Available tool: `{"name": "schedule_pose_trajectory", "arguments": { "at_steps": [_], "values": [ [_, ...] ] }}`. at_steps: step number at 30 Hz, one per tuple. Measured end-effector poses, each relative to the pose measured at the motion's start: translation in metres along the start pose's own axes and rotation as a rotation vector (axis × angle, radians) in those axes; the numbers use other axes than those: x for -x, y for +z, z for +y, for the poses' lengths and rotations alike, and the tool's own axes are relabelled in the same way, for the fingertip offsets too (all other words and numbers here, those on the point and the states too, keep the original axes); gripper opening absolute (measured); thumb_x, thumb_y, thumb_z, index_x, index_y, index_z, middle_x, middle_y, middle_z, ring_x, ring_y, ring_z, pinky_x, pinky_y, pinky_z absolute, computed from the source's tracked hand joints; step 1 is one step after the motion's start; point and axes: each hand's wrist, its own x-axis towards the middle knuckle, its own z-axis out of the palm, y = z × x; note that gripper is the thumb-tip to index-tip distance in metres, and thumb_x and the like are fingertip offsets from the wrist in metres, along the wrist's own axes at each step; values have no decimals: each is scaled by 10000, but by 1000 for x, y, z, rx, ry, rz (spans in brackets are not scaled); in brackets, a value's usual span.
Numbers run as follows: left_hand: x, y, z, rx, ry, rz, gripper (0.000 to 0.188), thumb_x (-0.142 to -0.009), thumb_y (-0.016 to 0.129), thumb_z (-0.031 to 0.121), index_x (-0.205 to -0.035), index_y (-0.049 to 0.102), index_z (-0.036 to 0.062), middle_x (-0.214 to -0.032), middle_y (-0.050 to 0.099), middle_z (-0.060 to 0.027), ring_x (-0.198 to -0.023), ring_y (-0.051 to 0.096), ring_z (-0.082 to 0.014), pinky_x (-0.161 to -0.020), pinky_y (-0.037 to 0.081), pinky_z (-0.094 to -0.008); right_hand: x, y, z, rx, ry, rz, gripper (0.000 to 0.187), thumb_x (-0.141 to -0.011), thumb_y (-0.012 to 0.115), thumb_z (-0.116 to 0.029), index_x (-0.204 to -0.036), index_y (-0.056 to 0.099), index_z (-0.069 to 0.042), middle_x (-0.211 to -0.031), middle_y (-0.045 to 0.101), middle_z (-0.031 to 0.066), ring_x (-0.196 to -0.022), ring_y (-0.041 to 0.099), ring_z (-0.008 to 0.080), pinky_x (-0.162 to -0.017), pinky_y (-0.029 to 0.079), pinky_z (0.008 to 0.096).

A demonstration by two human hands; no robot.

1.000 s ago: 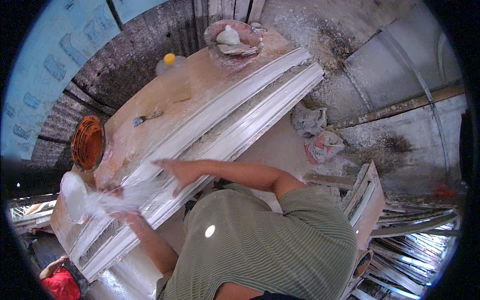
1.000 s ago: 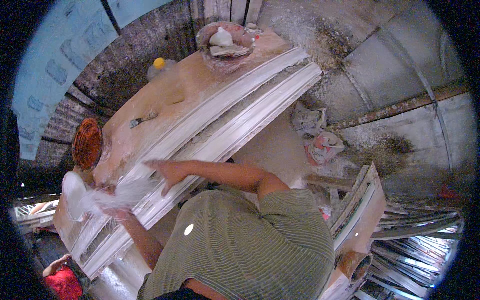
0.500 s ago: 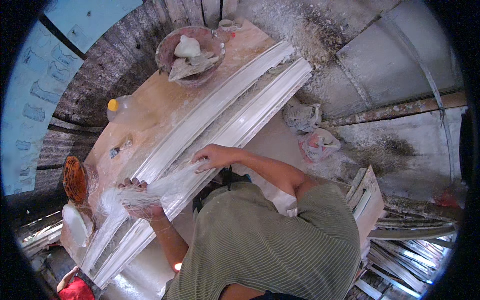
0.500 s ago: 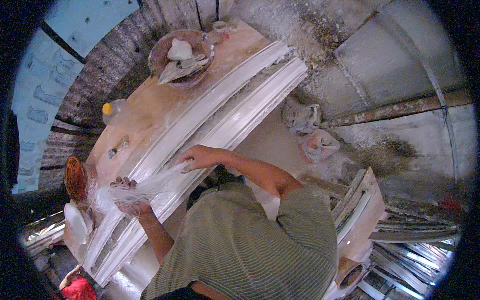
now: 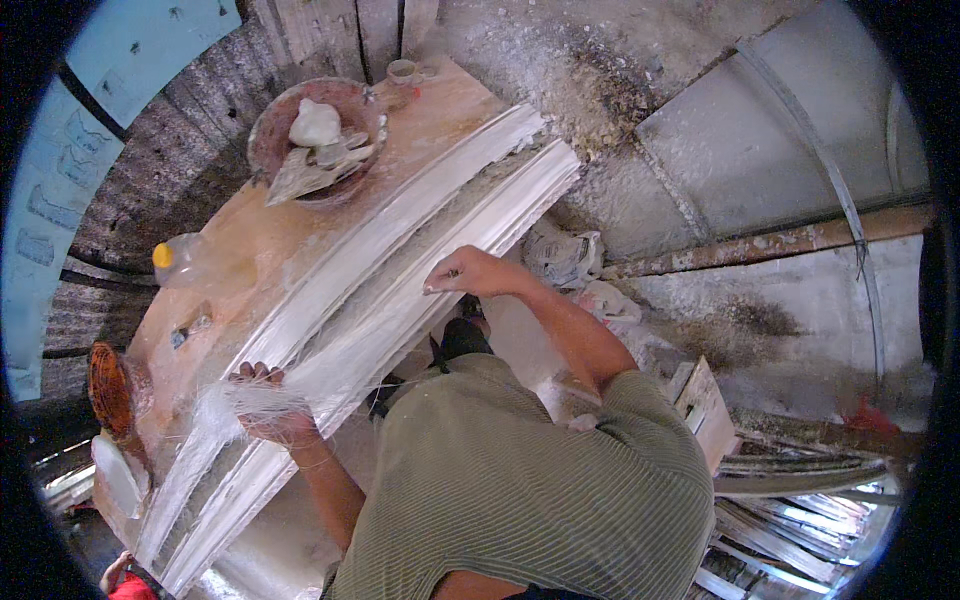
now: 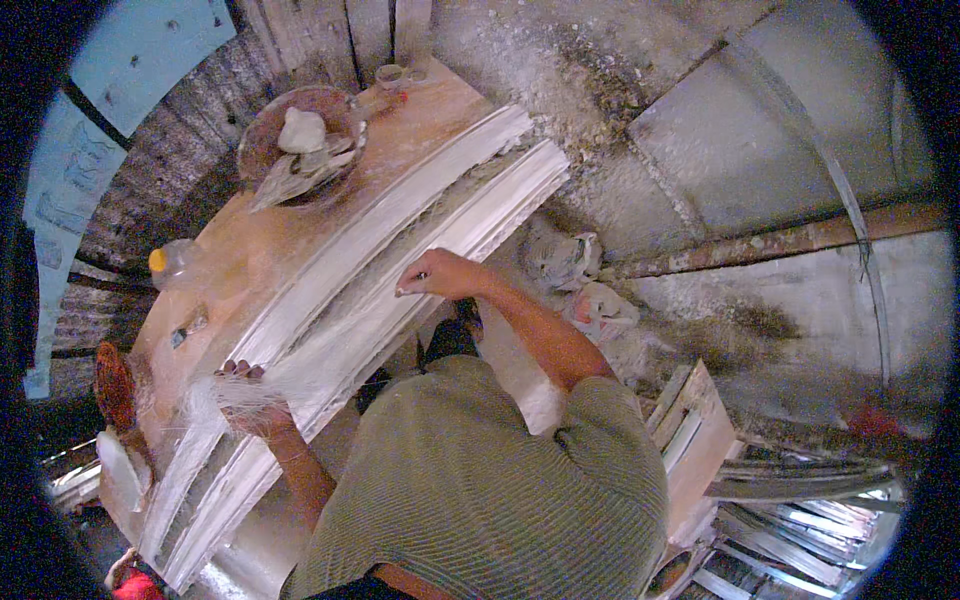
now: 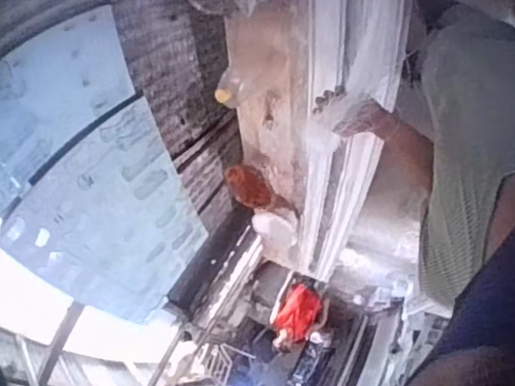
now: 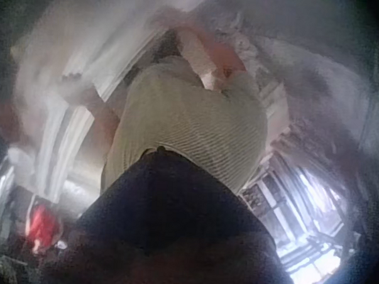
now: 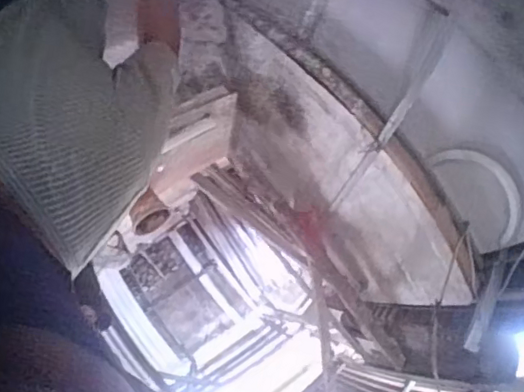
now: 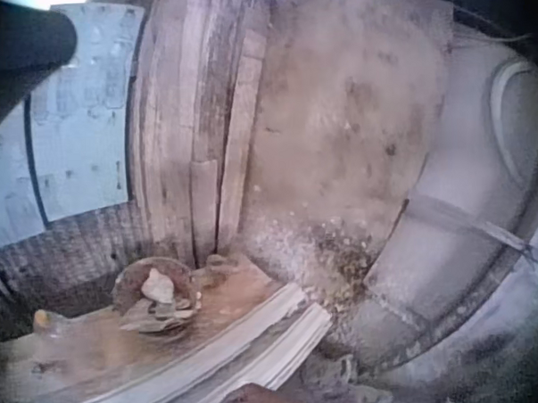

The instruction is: The person pulls white fibrous strands from a bundle, separates them, and lays them in parallel lines along a long wooden mold. They smooth and press the fibers into place by hand, repeating the process along the length of the mold.

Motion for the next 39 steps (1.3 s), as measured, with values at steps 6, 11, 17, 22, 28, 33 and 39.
{"name": "schedule_pose_trajectory", "arguments": {
  "at_steps": [6, 11, 17, 22, 28, 33, 39],
  "values": [
    [9, 4, -78, -465, 271, 537, 412, -994, 426, 286, -1257, 550, -6, -1187, 594, -213, -967, 590, -327, -859, 510, -446, 33, -141, 76, 214, 61, -35, 321, -911, 681, -298, -1060, 736, -19, -1007, 741, 138, -939, 693, 234, -864, 518, 346],
    [25, -3, -96, -439, 293, 521, 458, -979, 418, 331, -1247, 551, -14, -1184, 595, -247, -1028, 595, -373, -909, 477, -515, 45, -295, 176, 538, 328, -13, 377, -879, 689, -361, -1085, 732, -49, -1052, 724, 144, -989, 679, 305, -906, 512, 411],
    [21, 86, -178, -196, 199, 312, 476, -979, 412, 341, -1269, 540, -14, -1186, 597, -246, -1033, 589, -376, -921, 462, -526, 40, -336, 283, 949, 32, 494, 452, -862, 690, -389, -1176, 664, -65, -1212, 643, 181, -1111, 609, 379, -994, 471, 470],
    [19, 126, -263, -96, 99, 1, 565, -991, 362, 398, -1432, 400, 47, -1423, 480, -214, -1209, 528, -392, -1069, 389, -560, -5, -156, 229, -87, 170, -206, 561, -981, 482, -461, -1381, 507, -68, -1242, 618, 184, -1114, 608, 344, -987, 469, 471],
    [0, 168, -294, -83, 100, 68, 497, -1016, 334, 347, -1397, 404, 36, -1385, 485, -221, -1162, 533, -377, -982, 456, -532, 20, -69, 136, -736, 480, -152, 612, -983, 464, -559, -1227, 592, -12, -1063, 662, 131, -905, 650, 283, -765, 522, 463],
    [5, 138, -258, -133, 204, 90, 460, -1007, 375, 338, -1340, 482, 38, -1368, 518, -221, -1182, 543, -384, -930, 515, -515, 24, -100, 153, -231, 7, 305, 463, -1028, 444, -404, -975, 658, 3, -833, 668, 132, -790, 634, 234, -729, 495, 426],
    [32, 68, -213, -300, 339, 241, 480, -1021, 338, 340, -1354, 472, 20, -1386, 505, -247, -1198, 527, -430, -965, 486, -539, 59, -146, 125, -21, 199, 396, 383, -1030, 463, -321, -995, 654, 9, -776, 643, 132, -720, 622, 223, -683, 499, 393]
  ]
}}
